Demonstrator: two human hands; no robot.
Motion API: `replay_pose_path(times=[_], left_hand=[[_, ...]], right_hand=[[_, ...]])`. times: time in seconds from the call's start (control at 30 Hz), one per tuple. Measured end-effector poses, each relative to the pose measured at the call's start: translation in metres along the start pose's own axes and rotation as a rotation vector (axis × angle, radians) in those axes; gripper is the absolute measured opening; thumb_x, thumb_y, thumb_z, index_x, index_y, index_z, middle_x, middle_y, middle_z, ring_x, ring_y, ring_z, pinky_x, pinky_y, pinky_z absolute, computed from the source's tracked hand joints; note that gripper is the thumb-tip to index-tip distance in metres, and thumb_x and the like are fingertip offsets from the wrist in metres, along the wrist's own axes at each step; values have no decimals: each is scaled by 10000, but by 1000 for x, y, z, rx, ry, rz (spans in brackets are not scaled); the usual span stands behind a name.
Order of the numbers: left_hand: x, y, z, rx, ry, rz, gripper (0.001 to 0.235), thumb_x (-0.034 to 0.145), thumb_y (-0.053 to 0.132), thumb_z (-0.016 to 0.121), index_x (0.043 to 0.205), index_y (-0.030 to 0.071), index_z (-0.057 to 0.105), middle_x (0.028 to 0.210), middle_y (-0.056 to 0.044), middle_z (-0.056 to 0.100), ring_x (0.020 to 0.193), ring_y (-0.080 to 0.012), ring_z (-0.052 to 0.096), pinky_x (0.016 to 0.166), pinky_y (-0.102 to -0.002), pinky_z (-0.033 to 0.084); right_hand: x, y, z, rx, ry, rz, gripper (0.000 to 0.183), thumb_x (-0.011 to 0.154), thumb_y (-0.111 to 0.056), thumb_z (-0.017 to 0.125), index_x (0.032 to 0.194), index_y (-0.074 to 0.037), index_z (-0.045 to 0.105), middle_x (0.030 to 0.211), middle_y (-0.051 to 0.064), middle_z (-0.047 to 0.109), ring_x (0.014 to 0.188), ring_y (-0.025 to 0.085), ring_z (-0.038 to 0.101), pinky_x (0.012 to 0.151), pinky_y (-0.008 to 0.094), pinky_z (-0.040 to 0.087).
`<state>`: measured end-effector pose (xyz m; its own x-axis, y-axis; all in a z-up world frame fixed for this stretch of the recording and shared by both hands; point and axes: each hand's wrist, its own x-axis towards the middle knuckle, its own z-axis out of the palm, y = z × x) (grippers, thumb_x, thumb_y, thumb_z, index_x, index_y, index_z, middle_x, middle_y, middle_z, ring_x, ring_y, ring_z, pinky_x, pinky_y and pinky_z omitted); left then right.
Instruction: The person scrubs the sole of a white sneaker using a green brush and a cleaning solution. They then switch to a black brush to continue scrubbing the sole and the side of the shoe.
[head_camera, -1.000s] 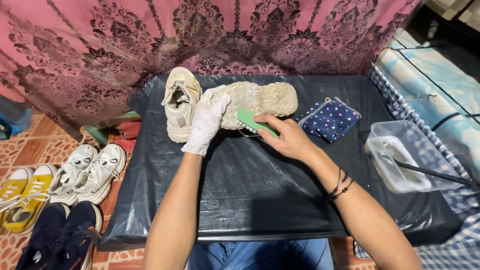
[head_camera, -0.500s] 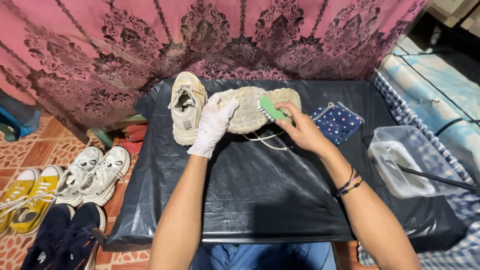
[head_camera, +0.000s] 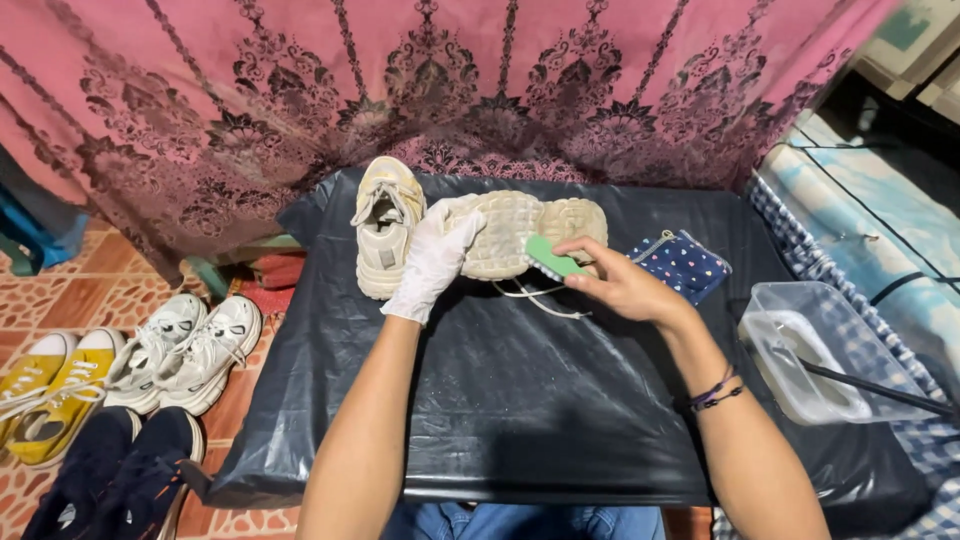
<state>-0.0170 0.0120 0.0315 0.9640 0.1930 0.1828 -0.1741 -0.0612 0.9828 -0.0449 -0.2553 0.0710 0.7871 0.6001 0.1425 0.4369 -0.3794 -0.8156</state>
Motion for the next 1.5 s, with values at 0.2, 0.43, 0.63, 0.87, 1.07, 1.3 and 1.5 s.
replay_pose_path(times=[0.2,0.43,0.63,0.87,1.07,1.3,1.5], left_hand=[[-21,17,0,39,-32,2,469,817,412,771,1201,150,703,1220,-148,695,1157,-277,668,1015,-389,513],[-21,19,2,77,-49,82,441,804,356,780,1184,149,699,1250,-149,688,1202,-307,646,1048,-406,504],[-34,35,-4,127,-71,89,462,802,383,769,1213,186,694,1223,-143,706,1201,-309,649,1051,-403,513],[-26,22,-3,86,-46,100,448,822,399,749,1218,197,692,1227,-145,712,1205,-303,649,1053,-408,509],[-41,41,-1,157,-110,105,435,818,388,742,1210,207,685,1163,-176,730,1162,-327,672,1034,-423,529],[-43,42,1,157,-45,61,423,828,381,744,1188,169,675,1150,-199,729,1165,-326,671,1042,-426,518],[-23,16,-2,95,-2,59,424,839,418,739,1179,171,683,1157,-169,726,1154,-304,678,1041,-417,508]], right_hand=[[12,35,9,-189,260,21,450,981,-202,656,1416,-278,566,711,158,696,691,212,673,753,403,557],[16,50,16,-237,389,88,390,1028,-251,593,1410,-304,536,722,95,724,707,191,671,738,378,553],[14,43,25,-250,432,143,378,1063,-232,504,1440,-225,481,806,247,730,879,417,715,818,560,528],[-3,-9,12,-384,201,236,351,1025,-237,537,1375,-229,518,969,364,731,1054,530,678,927,624,518],[0,5,29,-392,355,281,360,1049,-283,483,1408,-299,453,981,332,734,1051,501,680,961,594,512],[-4,1,32,-457,289,294,341,1053,-312,459,1388,-274,411,982,314,744,1041,497,690,947,613,523],[-7,-21,40,-431,244,349,318,1047,-321,471,1362,-278,470,1137,349,699,1096,534,654,978,630,507]])
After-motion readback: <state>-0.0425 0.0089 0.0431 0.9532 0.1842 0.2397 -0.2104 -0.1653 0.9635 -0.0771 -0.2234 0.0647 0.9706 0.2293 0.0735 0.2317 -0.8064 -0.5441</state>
